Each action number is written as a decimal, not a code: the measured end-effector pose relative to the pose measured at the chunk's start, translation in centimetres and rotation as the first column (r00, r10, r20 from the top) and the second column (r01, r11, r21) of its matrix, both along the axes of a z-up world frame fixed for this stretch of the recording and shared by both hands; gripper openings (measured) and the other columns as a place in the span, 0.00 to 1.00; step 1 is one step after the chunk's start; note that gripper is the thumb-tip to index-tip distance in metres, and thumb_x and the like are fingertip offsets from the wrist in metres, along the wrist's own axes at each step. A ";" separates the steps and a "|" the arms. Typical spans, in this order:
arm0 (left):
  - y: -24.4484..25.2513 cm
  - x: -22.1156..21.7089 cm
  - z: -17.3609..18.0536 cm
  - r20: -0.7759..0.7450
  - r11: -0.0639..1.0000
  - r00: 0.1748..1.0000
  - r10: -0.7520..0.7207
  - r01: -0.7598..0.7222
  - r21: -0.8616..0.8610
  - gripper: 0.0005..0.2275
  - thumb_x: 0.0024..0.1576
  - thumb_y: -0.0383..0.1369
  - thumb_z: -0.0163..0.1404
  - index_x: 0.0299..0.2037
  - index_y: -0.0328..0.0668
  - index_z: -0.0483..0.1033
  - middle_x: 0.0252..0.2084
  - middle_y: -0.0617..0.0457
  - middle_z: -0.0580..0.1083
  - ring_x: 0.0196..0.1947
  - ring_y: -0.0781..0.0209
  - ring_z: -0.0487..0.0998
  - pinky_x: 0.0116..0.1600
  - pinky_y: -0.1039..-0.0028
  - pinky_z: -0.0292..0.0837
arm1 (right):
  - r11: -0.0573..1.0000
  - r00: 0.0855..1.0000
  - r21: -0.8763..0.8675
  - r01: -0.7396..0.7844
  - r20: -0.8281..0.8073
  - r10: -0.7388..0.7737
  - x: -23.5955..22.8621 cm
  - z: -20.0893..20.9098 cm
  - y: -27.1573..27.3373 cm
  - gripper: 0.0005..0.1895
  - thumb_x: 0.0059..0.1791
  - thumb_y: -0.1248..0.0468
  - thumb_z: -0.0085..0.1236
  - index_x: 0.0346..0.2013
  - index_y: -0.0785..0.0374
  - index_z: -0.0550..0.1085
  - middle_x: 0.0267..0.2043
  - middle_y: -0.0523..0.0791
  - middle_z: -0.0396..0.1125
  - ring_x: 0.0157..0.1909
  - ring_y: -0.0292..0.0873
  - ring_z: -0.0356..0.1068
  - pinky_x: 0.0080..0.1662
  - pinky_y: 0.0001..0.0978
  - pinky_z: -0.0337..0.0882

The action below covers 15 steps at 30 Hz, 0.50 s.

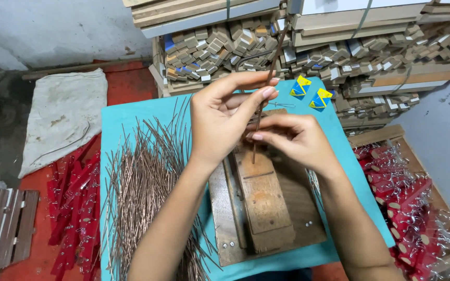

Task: Manually bending thin metal wires into a specific shape using a wooden jig with a metal lever.

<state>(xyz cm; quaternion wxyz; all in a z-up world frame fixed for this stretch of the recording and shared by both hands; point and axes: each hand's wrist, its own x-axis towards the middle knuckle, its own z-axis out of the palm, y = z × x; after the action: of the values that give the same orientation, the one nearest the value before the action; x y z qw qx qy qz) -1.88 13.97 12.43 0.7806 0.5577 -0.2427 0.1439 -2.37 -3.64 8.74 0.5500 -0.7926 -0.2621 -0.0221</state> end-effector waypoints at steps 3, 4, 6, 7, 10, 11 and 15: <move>0.2 1.9 0.2 -0.029 1.000 0.999 -0.024 0.024 -0.015 0.10 0.59 0.22 0.57 0.50 0.33 0.77 0.48 0.40 0.81 0.44 0.54 0.86 0.52 0.74 0.87 | 0.993 0.994 0.119 -0.016 -0.105 0.028 1.1 1.3 0.0 0.09 0.49 0.70 0.62 0.43 0.72 0.76 0.42 0.51 0.77 0.44 0.45 0.81 0.52 0.30 0.83; 0.2 3.0 0.1 -0.027 1.000 0.999 -0.022 0.022 -0.014 0.10 0.59 0.22 0.57 0.50 0.33 0.77 0.48 0.40 0.81 0.44 0.54 0.86 0.52 0.74 0.87 | 0.993 0.994 0.119 -0.018 -0.104 0.030 1.9 1.9 0.2 0.09 0.49 0.70 0.62 0.43 0.72 0.76 0.42 0.51 0.77 0.44 0.45 0.81 0.52 0.30 0.83; 0.2 5.4 -0.4 0.008 0.990 0.996 -0.088 0.088 -0.111 0.11 0.58 0.18 0.57 0.51 0.29 0.76 0.48 0.37 0.80 0.47 0.51 0.85 0.56 0.67 0.87 | 0.998 0.994 0.050 -0.038 -0.105 0.043 3.3 2.8 0.5 0.07 0.51 0.68 0.60 0.41 0.69 0.77 0.38 0.50 0.77 0.40 0.40 0.80 0.46 0.25 0.83; 0.4 6.7 -0.2 0.010 0.990 0.996 -0.091 0.091 -0.111 0.11 0.58 0.18 0.57 0.51 0.29 0.76 0.48 0.37 0.80 0.47 0.51 0.85 0.56 0.67 0.87 | 0.998 0.994 0.050 -0.036 -0.103 0.041 4.4 3.1 0.6 0.07 0.51 0.68 0.60 0.41 0.69 0.77 0.38 0.50 0.77 0.40 0.40 0.80 0.46 0.25 0.83; 0.9 11.0 0.0 0.001 0.993 0.997 -0.078 0.078 -0.088 0.10 0.58 0.22 0.58 0.48 0.31 0.77 0.45 0.38 0.81 0.40 0.53 0.86 0.48 0.69 0.89 | 0.993 0.979 0.104 -0.058 -0.189 0.077 7.7 3.5 1.1 0.06 0.51 0.71 0.60 0.42 0.71 0.75 0.37 0.53 0.76 0.39 0.44 0.81 0.46 0.27 0.84; 1.0 12.5 -0.1 -0.032 0.999 0.999 -0.025 0.024 -0.036 0.09 0.57 0.24 0.58 0.46 0.34 0.78 0.44 0.40 0.82 0.38 0.54 0.88 0.44 0.70 0.90 | 0.989 0.968 0.136 -0.061 -0.234 0.092 8.9 3.4 1.3 0.06 0.51 0.70 0.60 0.41 0.69 0.75 0.36 0.53 0.76 0.39 0.45 0.81 0.45 0.30 0.85; 1.6 17.1 -1.1 -0.219 0.999 0.975 0.028 -0.022 0.030 0.10 0.55 0.26 0.59 0.46 0.34 0.80 0.43 0.41 0.84 0.33 0.58 0.88 0.39 0.72 0.90 | 0.988 0.938 0.148 -0.049 -0.334 0.097 12.7 2.6 2.1 0.06 0.50 0.69 0.60 0.41 0.69 0.75 0.34 0.53 0.76 0.40 0.47 0.81 0.45 0.35 0.86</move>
<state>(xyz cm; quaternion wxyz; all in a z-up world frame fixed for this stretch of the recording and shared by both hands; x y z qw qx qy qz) 15.21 15.57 11.30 0.7931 0.5837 -0.1499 0.0881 10.28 -1.56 11.36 0.6408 -0.7345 -0.1901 0.1175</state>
